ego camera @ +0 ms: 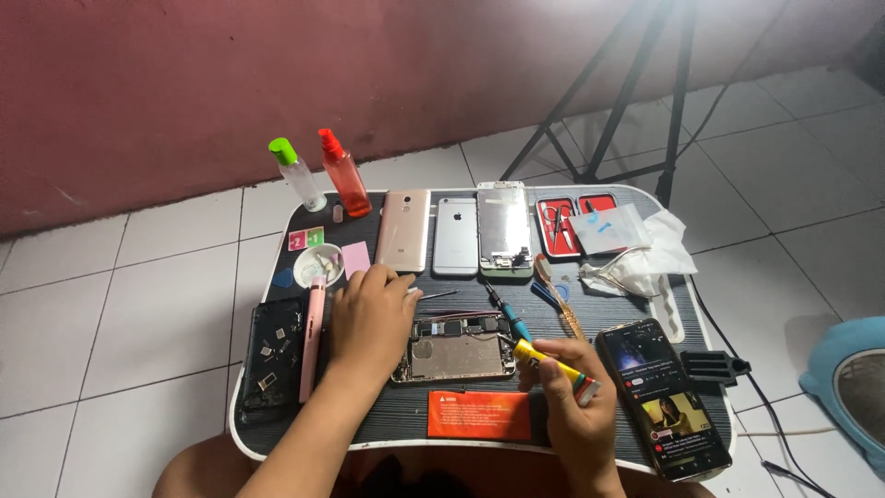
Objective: Applying adhesive to the internal frame of a smartphone during a repair process after removing components with a screwdriver.
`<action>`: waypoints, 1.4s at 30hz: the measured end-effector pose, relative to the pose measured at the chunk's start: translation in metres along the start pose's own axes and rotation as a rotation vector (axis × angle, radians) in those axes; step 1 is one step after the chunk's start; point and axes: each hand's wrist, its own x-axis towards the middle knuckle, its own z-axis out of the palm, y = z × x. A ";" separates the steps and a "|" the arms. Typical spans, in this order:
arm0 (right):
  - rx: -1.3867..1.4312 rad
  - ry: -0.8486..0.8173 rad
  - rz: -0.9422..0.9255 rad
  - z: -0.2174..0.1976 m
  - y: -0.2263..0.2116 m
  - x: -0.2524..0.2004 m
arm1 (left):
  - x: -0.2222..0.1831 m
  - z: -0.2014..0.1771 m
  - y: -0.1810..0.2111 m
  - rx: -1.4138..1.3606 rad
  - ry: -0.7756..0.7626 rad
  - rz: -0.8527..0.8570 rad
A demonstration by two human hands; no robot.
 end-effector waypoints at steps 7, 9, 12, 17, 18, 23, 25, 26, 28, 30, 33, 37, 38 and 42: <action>-0.075 0.024 -0.019 0.004 -0.002 -0.004 | -0.037 -0.036 0.005 -0.205 -0.208 0.260; -0.106 0.063 0.027 0.004 -0.004 -0.003 | -0.046 -0.031 -0.004 -0.196 -0.203 0.340; -0.123 0.044 0.017 0.008 -0.011 -0.001 | -0.046 -0.026 -0.014 -0.132 -0.221 0.362; -0.199 0.056 0.029 0.013 -0.015 0.000 | -0.046 -0.010 -0.026 -0.058 -0.069 0.464; -0.245 0.053 0.024 0.015 -0.017 0.000 | -0.046 -0.006 -0.029 -0.011 -0.009 0.486; -0.268 0.077 0.048 0.016 -0.021 -0.001 | -0.048 -0.004 -0.030 -0.003 0.027 0.445; -0.266 0.088 0.060 0.016 -0.026 -0.004 | -0.052 -0.008 -0.026 -0.001 0.054 0.429; -0.353 0.069 0.013 0.014 -0.027 -0.007 | -0.055 -0.013 -0.022 -0.031 0.063 0.406; -0.447 0.052 -0.029 0.009 -0.032 -0.015 | -0.065 -0.025 -0.012 -0.070 0.066 0.383; -0.659 -0.010 -0.174 0.003 -0.038 -0.023 | -0.078 -0.039 -0.001 -0.311 0.052 0.451; -0.465 -0.003 -0.076 -0.014 -0.023 -0.038 | -0.097 -0.038 0.006 -0.301 -0.056 0.473; -0.548 0.032 -0.107 -0.013 -0.026 -0.046 | -0.103 -0.025 0.010 -0.272 -0.010 0.446; -0.545 0.014 -0.123 -0.011 -0.028 -0.048 | -0.104 -0.023 0.011 -0.242 0.007 0.411; -0.520 -0.097 -0.134 0.005 -0.031 -0.054 | -0.107 -0.017 0.015 -0.192 0.078 0.335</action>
